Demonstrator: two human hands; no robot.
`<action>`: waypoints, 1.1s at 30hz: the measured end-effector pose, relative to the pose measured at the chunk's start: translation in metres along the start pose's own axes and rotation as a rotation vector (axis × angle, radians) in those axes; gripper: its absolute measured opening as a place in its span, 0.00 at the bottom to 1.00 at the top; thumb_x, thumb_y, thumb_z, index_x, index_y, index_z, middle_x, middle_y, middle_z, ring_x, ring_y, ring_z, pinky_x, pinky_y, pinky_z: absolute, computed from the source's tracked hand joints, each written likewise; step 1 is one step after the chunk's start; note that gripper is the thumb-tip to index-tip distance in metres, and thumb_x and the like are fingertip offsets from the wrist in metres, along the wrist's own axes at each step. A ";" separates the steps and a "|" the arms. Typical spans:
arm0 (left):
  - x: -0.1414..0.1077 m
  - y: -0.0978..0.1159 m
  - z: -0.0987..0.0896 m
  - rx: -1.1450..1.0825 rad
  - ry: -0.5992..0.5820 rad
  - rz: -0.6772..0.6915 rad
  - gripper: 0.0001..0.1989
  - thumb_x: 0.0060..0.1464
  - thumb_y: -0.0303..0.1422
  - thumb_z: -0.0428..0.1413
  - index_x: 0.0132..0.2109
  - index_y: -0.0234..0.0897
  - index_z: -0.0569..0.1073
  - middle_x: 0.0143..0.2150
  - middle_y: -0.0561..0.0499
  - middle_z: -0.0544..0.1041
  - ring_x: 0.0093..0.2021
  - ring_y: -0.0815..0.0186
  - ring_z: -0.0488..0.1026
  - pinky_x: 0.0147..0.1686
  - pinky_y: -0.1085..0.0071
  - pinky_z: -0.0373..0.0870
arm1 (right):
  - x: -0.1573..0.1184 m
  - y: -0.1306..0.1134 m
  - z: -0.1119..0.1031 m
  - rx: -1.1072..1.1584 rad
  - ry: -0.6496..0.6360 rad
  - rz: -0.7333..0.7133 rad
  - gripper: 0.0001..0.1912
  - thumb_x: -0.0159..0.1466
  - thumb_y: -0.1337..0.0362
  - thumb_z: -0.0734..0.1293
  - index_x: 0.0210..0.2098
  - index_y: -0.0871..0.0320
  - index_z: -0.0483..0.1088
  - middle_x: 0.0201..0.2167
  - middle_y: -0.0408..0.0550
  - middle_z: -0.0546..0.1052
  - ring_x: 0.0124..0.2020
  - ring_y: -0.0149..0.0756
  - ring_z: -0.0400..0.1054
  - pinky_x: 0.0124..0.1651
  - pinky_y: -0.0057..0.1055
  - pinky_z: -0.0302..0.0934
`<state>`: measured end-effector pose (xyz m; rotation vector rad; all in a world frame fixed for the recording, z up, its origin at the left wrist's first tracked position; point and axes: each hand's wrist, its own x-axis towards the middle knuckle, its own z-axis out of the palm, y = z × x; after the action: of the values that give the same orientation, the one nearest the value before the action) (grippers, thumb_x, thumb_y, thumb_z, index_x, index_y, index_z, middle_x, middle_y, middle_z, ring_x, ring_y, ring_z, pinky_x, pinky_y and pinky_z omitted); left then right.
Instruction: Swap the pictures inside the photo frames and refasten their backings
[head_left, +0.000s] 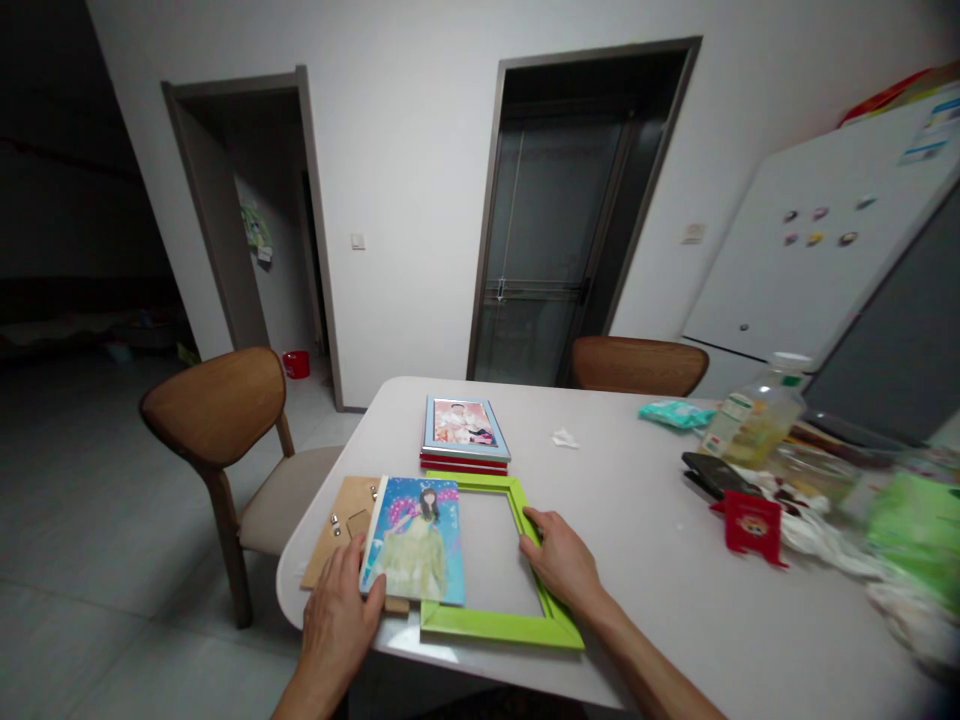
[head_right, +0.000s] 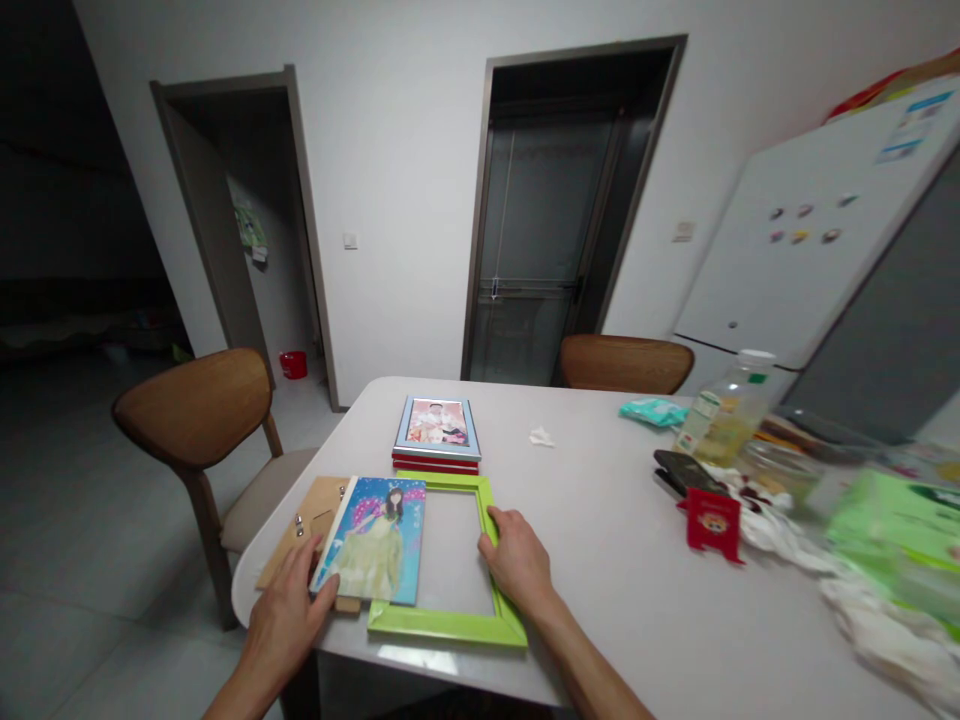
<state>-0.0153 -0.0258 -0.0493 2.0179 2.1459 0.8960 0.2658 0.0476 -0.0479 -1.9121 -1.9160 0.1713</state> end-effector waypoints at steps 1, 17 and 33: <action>0.000 -0.001 0.001 0.008 0.023 0.032 0.20 0.51 0.32 0.44 0.52 0.29 0.60 0.48 0.41 0.68 0.48 0.58 0.65 0.45 0.62 0.64 | 0.000 -0.001 0.000 -0.008 -0.008 -0.004 0.23 0.55 0.64 0.57 0.49 0.64 0.62 0.41 0.53 0.69 0.41 0.37 0.63 0.43 0.28 0.54; -0.014 0.008 0.016 0.043 0.002 0.496 0.21 0.46 0.27 0.48 0.50 0.36 0.63 0.53 0.42 0.65 0.54 0.55 0.61 0.50 0.50 0.59 | -0.013 -0.050 0.008 0.183 0.022 -0.271 0.20 0.54 0.67 0.58 0.45 0.66 0.66 0.44 0.56 0.68 0.47 0.39 0.60 0.52 0.31 0.51; -0.007 0.031 0.012 0.047 -0.043 0.381 0.22 0.41 0.23 0.47 0.47 0.31 0.66 0.47 0.40 0.69 0.49 0.57 0.64 0.49 0.56 0.61 | -0.001 -0.085 0.019 0.708 -0.186 -0.027 0.28 0.49 0.69 0.60 0.51 0.64 0.59 0.26 0.45 0.73 0.25 0.31 0.65 0.30 0.27 0.59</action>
<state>0.0181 -0.0284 -0.0477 2.4945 1.8061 0.8338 0.1795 0.0468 -0.0330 -1.4196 -1.6672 0.9114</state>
